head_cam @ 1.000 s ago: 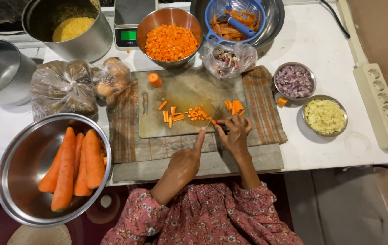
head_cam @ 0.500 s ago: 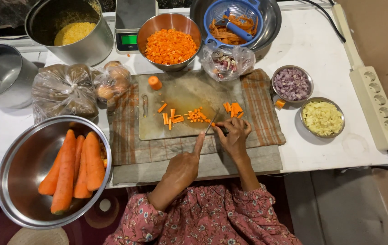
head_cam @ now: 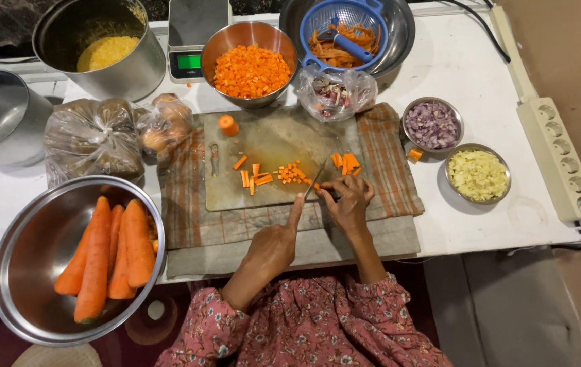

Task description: Cutting carrots into small pieces on a wooden cutting board using a kitchen knife

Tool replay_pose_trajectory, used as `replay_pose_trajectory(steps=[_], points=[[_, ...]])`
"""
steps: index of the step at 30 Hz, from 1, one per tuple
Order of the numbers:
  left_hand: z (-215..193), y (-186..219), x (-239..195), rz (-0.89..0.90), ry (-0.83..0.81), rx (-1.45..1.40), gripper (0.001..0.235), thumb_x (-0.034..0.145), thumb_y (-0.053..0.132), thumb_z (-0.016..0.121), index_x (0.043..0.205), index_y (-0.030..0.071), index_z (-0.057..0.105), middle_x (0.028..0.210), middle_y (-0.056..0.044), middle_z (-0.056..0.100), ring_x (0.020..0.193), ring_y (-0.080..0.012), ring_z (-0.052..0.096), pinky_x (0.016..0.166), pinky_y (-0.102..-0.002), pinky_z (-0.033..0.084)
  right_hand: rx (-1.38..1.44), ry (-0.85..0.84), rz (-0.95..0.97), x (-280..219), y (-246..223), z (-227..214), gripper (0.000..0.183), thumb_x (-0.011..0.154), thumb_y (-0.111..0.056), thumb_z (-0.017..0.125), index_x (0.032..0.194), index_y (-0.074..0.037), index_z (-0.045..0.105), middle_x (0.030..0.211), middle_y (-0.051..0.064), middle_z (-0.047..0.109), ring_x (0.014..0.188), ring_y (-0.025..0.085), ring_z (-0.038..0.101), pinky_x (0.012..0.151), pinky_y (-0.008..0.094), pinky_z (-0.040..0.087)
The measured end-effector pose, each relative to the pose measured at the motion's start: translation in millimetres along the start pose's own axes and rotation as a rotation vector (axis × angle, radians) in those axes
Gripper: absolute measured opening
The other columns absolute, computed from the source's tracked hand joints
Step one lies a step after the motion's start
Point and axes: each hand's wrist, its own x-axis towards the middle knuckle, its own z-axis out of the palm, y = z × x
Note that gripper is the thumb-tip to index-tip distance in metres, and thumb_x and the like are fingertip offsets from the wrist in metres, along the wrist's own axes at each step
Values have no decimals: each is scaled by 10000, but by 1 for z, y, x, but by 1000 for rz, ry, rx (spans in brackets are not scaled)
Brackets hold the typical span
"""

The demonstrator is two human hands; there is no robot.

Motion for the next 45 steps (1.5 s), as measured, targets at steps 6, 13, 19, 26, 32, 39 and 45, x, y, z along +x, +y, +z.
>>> replay_pose_trajectory(steps=[6, 13, 19, 26, 32, 39, 45], points=[[-1, 9, -9, -34, -54, 13, 910, 900, -68, 479, 1624, 96, -48, 976, -339, 690, 880, -499, 707, 730, -608, 554, -42, -7, 2, -1, 5, 3, 152, 835, -232, 855, 946, -224, 752, 932, -37, 593, 1095, 222, 557, 1109, 565, 179], [1, 8, -2, -24, -50, 1, 865, 912, -51, 435, 1623, 90, -36, 966, -322, 696, 875, -497, 708, 725, -607, 554, 1, -21, 30, 0, 9, 5, 134, 840, -236, 853, 942, -232, 766, 920, -35, 611, 1083, 223, 558, 1098, 579, 169], [-4, 4, -2, 11, -18, 3, 876, 903, -58, 465, 1621, 73, -17, 954, -333, 696, 858, -495, 710, 712, -605, 558, 63, -98, 61, -4, 15, 0, 147, 899, -278, 795, 1045, -257, 791, 951, -13, 638, 1114, 238, 554, 1108, 606, 130], [1, 6, -9, 8, 5, -6, 869, 899, -55, 453, 1620, 79, -12, 939, -334, 690, 866, -516, 701, 713, -618, 553, 5, 1, 61, -7, 8, 2, 151, 855, -297, 840, 994, -293, 784, 937, -42, 625, 1091, 201, 561, 1120, 542, 178], [3, 7, -9, 5, -21, 38, 871, 900, -62, 441, 1624, 78, -23, 927, -319, 693, 861, -494, 707, 717, -602, 556, 23, 18, 81, -5, -2, -2, 162, 827, -243, 854, 973, -268, 789, 931, -26, 639, 1084, 211, 565, 1115, 528, 184], [4, 6, -11, 25, 9, 82, 875, 887, -61, 443, 1624, 72, -11, 880, -302, 703, 796, -465, 720, 675, -581, 569, 0, 53, 89, -6, 0, 1, 182, 768, -253, 886, 924, -269, 794, 926, -40, 670, 1051, 194, 582, 1109, 490, 197], [12, 1, -5, 60, 45, 120, 896, 896, -53, 472, 1622, 58, -41, 843, -284, 710, 749, -428, 727, 658, -537, 580, -26, 52, 126, -7, 0, 1, 179, 765, -284, 899, 907, -265, 792, 910, -35, 659, 1052, 201, 583, 1108, 515, 213]])
